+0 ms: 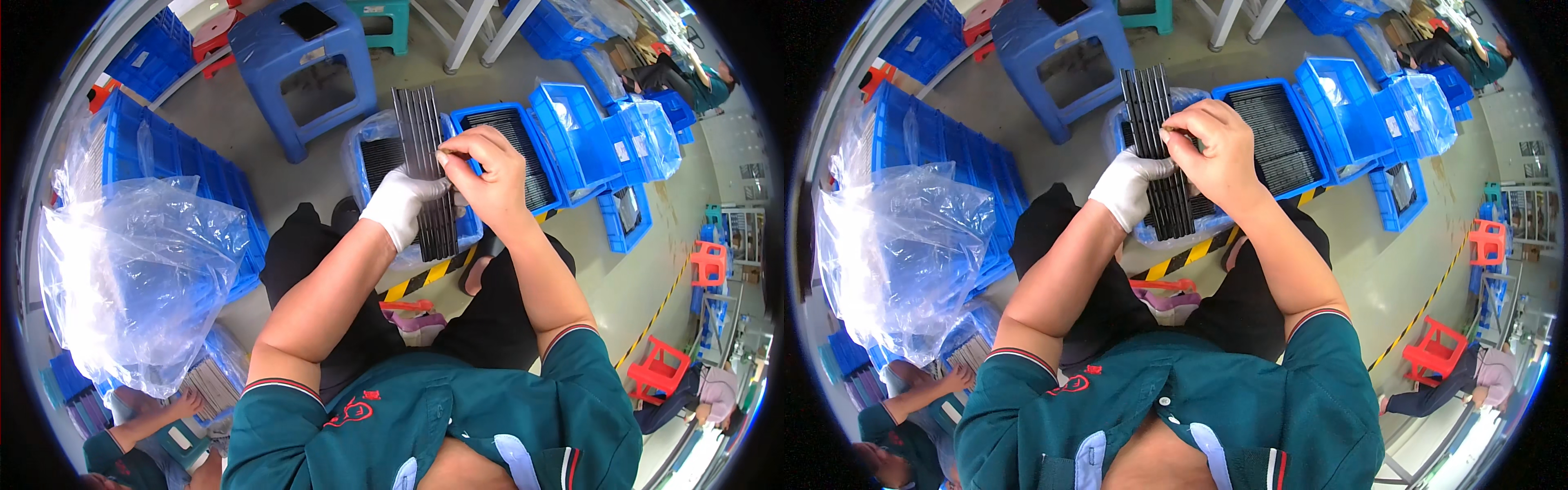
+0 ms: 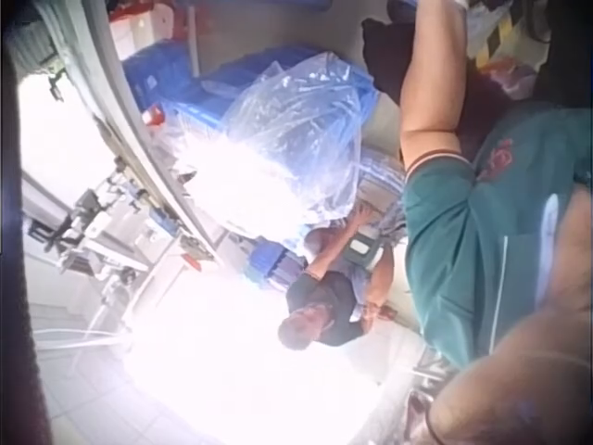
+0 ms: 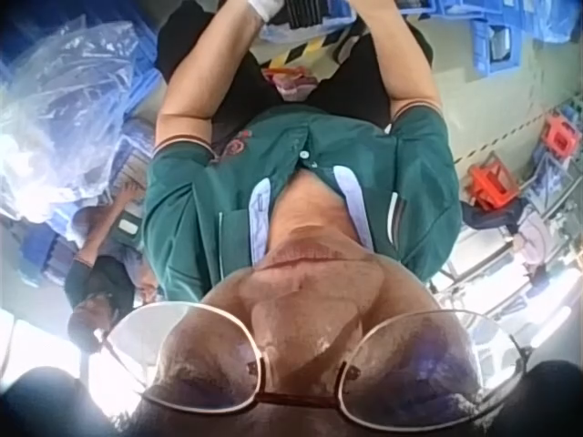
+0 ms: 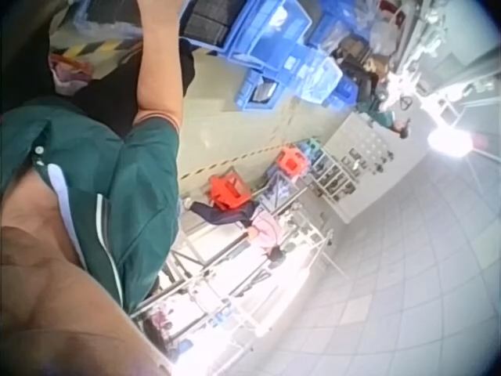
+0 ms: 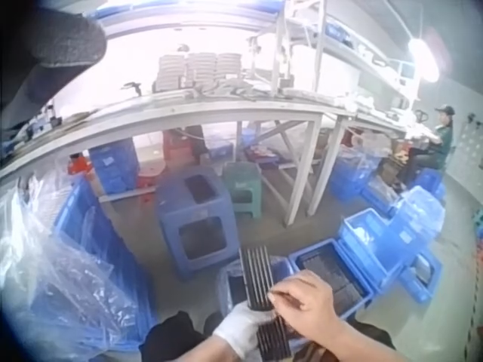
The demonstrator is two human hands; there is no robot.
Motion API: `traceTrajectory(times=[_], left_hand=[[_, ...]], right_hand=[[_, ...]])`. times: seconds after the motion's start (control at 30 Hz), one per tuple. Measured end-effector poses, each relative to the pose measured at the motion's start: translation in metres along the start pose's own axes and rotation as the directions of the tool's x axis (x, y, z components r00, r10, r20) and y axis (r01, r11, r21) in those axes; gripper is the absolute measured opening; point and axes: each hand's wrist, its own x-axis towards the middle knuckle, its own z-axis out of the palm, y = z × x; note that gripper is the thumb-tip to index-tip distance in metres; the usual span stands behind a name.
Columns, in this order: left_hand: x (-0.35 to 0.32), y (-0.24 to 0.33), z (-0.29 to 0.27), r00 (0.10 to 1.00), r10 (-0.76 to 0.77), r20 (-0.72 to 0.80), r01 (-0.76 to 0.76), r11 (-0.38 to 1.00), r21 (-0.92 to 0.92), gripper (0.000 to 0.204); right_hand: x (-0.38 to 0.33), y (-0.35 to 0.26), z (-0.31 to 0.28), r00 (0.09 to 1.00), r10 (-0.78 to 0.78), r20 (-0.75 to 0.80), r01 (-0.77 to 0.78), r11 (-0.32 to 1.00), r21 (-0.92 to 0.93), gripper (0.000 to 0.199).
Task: Sorting thin metal rods and arranging them into partitioned trays on a factory floor.
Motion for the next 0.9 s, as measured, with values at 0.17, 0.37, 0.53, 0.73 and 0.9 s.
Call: traceTrajectory(times=[0.17, 0.37, 0.53, 0.73, 0.9], left_hand=[[-0.003, 0.002, 0.001, 1.0, -0.017, 0.005, 0.017, 1.0, 0.006, 0.029], [-0.004, 0.003, 0.0, 0.999, -0.001, 0.046, 0.001, 1.0, -0.007, 0.029], [-0.004, 0.004, 0.001, 0.996, -0.024, 0.081, 0.028, 0.999, -0.046, 0.029], [-0.002, 0.006, -0.005, 0.983, -0.087, 0.159, 0.097, 0.994, -0.055, 0.034], [-0.001, 0.005, -0.006, 0.985, -0.081, 0.152, 0.084, 0.996, -0.01, 0.034]], right_hand=[[-0.001, 0.0, 0.0, 0.998, 0.052, 0.022, -0.052, 0.998, 0.016, 0.012], [0.001, 0.003, -0.003, 0.999, -0.008, 0.033, 0.008, 1.0, -0.007, 0.012], [0.002, 0.006, -0.006, 0.996, -0.068, 0.058, 0.072, 0.994, -0.079, 0.012], [0.002, 0.006, -0.008, 0.997, -0.052, 0.056, 0.057, 0.995, -0.083, 0.011], [0.0, 0.011, -0.009, 0.993, -0.092, 0.069, 0.098, 0.99, -0.103, 0.015]])
